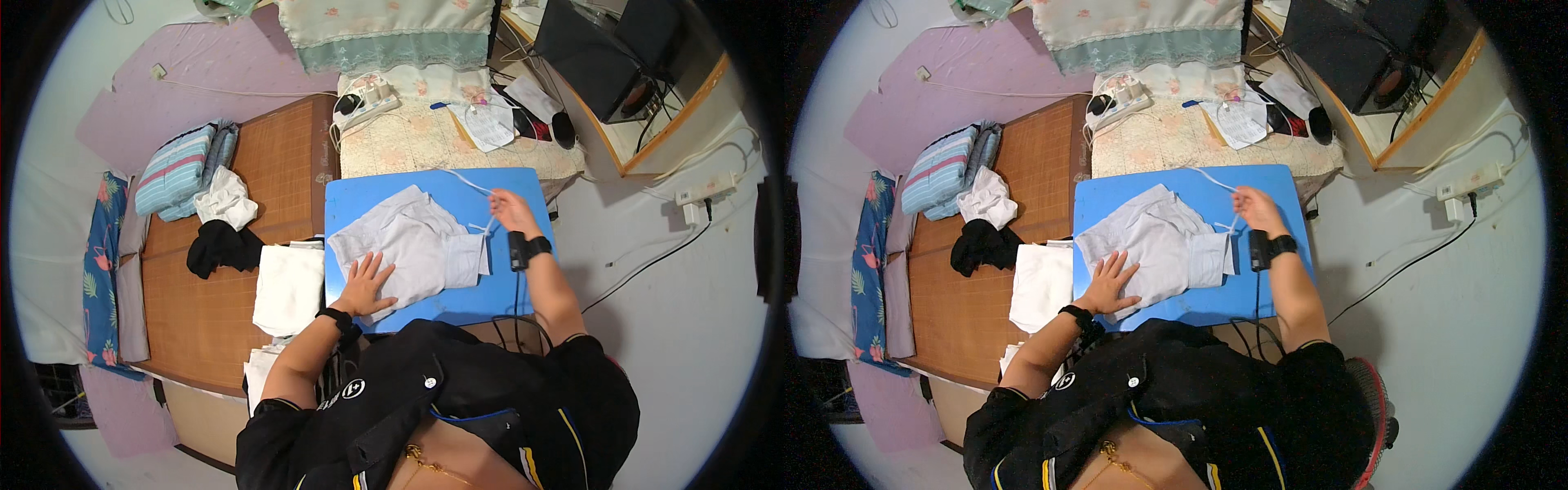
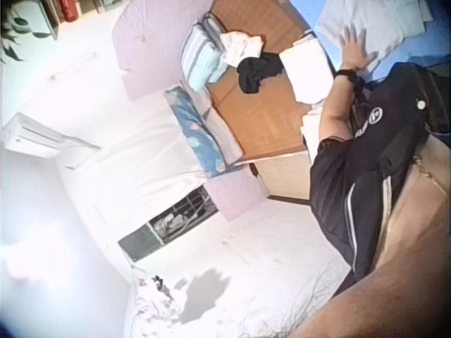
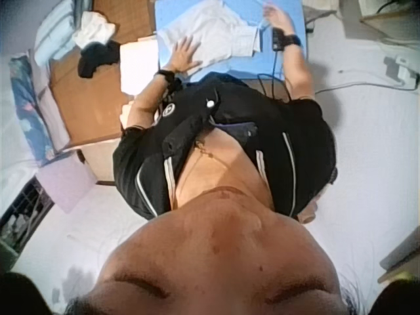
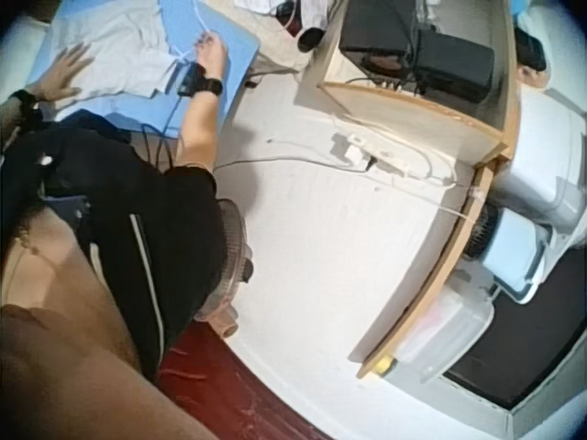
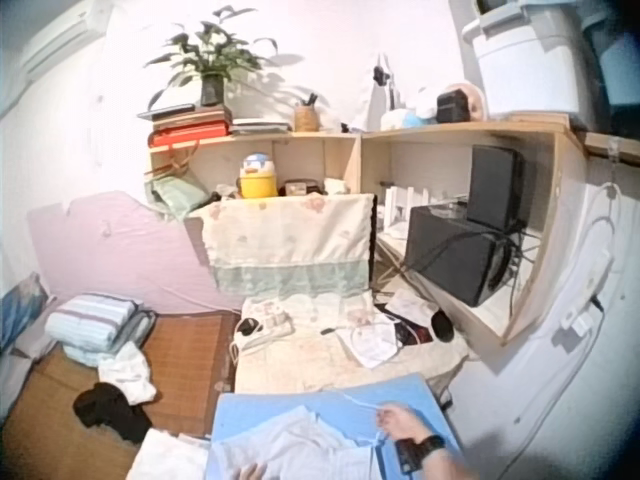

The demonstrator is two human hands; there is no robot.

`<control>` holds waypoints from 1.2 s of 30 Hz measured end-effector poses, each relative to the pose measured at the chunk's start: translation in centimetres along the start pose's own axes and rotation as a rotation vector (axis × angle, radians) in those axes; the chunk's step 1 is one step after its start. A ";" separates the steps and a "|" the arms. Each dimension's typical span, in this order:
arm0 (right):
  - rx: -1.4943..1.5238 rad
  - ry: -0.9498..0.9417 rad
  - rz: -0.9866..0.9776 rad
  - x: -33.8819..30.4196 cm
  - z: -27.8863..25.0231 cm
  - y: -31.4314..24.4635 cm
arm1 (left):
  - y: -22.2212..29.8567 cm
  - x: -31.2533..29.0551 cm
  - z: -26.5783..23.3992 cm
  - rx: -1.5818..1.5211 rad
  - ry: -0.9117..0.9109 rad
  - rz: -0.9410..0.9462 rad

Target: The person folds denim shorts, a white t-shirt, a white tank top, a pair of black leggings, and a pair of black shorts, placing each item on a stack.

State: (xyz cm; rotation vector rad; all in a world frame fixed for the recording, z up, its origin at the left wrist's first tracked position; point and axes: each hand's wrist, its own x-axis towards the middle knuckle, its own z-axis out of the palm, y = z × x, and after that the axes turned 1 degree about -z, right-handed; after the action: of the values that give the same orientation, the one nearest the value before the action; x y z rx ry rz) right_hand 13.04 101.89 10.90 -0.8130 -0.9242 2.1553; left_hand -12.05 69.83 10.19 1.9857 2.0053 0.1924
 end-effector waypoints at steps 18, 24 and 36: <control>-1.021 0.220 -0.780 -6.1 8.6 -5.1 | -0.3 -0.2 0.2 -0.003 0.008 -0.003; -1.308 -0.536 -0.399 -6.0 14.9 6.5 | 0.1 -0.8 0.1 -0.055 0.072 -0.029; -1.724 -0.918 0.128 -9.6 15.3 6.6 | -2.6 -3.3 -0.1 -0.312 0.379 -0.135</control>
State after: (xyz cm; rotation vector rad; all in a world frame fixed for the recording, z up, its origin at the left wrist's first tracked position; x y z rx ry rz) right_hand 5.41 85.30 17.02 -0.4024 -3.3508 1.2547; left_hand -14.58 66.50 9.91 1.7060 2.1571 0.8499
